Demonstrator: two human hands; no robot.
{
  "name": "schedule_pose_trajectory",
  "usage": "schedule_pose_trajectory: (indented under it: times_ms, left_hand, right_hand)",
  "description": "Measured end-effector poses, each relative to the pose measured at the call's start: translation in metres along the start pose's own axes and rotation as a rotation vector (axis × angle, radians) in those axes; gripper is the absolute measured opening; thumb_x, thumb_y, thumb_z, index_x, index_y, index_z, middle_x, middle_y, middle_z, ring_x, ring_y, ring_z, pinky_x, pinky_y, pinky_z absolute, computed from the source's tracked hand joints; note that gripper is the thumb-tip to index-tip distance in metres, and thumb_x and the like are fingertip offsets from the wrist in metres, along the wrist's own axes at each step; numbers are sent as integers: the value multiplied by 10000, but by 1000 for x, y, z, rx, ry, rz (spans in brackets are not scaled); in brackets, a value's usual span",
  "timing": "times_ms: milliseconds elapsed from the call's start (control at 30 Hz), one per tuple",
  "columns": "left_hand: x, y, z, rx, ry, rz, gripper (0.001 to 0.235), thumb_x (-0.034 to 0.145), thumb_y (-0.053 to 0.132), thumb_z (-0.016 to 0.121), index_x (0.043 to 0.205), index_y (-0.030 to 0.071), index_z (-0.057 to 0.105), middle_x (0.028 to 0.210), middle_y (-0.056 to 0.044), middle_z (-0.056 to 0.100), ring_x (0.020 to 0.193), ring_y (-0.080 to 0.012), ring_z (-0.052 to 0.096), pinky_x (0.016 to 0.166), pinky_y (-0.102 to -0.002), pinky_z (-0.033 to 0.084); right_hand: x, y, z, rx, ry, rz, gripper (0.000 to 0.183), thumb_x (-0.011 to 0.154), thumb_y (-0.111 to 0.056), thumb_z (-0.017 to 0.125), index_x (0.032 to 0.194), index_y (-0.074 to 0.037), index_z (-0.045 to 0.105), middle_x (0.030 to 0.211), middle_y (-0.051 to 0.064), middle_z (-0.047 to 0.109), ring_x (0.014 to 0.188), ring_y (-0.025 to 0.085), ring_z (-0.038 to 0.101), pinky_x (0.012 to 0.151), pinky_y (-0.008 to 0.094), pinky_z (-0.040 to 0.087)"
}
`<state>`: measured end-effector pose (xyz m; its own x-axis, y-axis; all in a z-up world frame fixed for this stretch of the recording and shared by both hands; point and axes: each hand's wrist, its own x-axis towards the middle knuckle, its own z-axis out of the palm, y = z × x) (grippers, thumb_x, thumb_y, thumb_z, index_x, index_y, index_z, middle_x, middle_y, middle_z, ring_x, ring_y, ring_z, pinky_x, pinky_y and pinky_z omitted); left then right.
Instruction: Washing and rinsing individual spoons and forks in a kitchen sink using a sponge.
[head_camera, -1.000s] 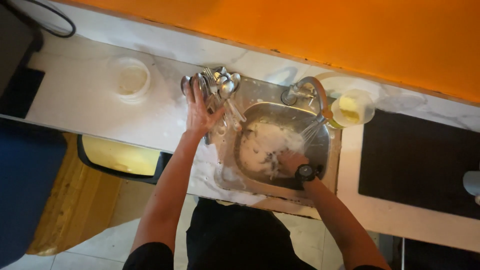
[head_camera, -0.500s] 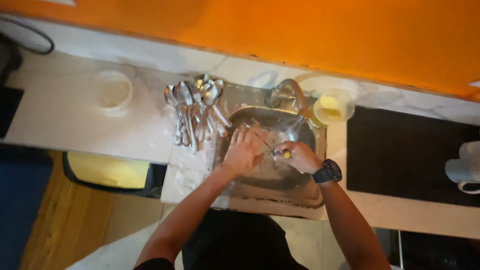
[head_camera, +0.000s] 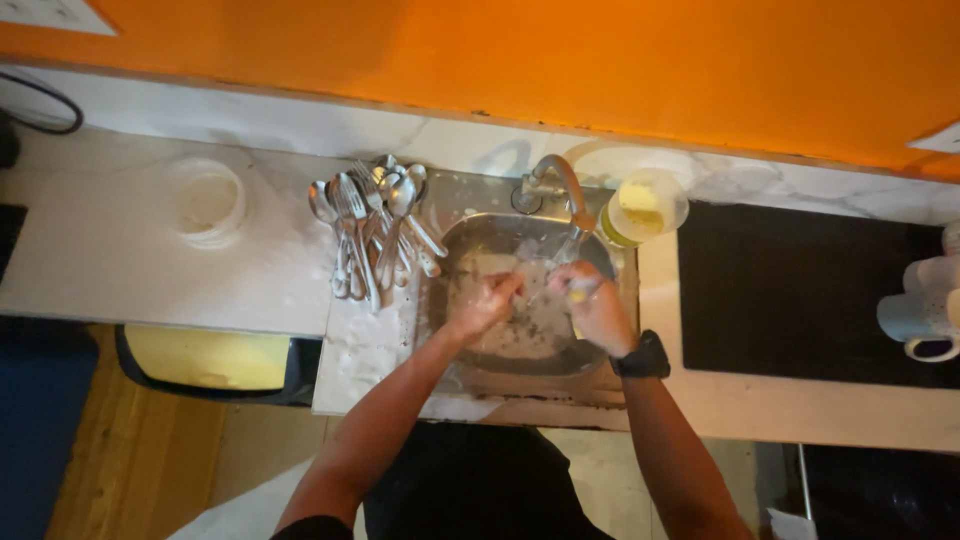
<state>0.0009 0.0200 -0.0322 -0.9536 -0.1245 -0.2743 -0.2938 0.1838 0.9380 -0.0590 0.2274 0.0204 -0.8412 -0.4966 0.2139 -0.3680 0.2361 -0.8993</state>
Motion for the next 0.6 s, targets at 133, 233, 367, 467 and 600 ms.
schedule_pose_trajectory:
  times_ms: [133,233,367,467,600]
  left_hand:
    - [18,-11,14,-260,-148,-233,372,930,413,488,1097,227,764,997,-122,701,954,-296,667,923,-434,496]
    - [0,36,21,-605,-174,-305,399,984,305,483,1248,112,713,1168,-219,674,1100,-371,625,995,-508,476]
    - [-14,66,7,-417,-277,9,595,958,446,506,1301,-26,618,1188,-289,637,1200,-435,606,994,-500,533]
    - [49,-29,46,-712,-105,-150,261,948,270,669,1124,83,711,916,-128,659,806,-224,651,620,-396,617]
    - [7,25,15,-702,-72,-154,302,984,196,541,1154,-25,658,866,-116,548,693,-176,521,498,-272,525]
  right_hand:
    - [-8,-25,11,-738,-260,-437,511,774,25,610,1170,-291,673,1242,-9,614,1171,242,600,943,384,520]
    - [-15,-18,17,-1001,-331,-603,318,888,-119,598,1146,-302,636,1243,-9,570,1199,239,546,910,381,496]
    - [-16,-1,22,-982,-308,-643,240,913,-212,613,1132,-304,650,1183,-17,586,1133,245,559,879,375,449]
    - [-15,-28,19,-697,-331,-533,577,703,-85,752,1247,-260,672,1196,52,651,1147,339,613,880,433,522]
    - [-8,-44,1,-268,-112,-218,604,601,3,806,1171,-190,764,1222,70,721,1104,289,699,878,336,562]
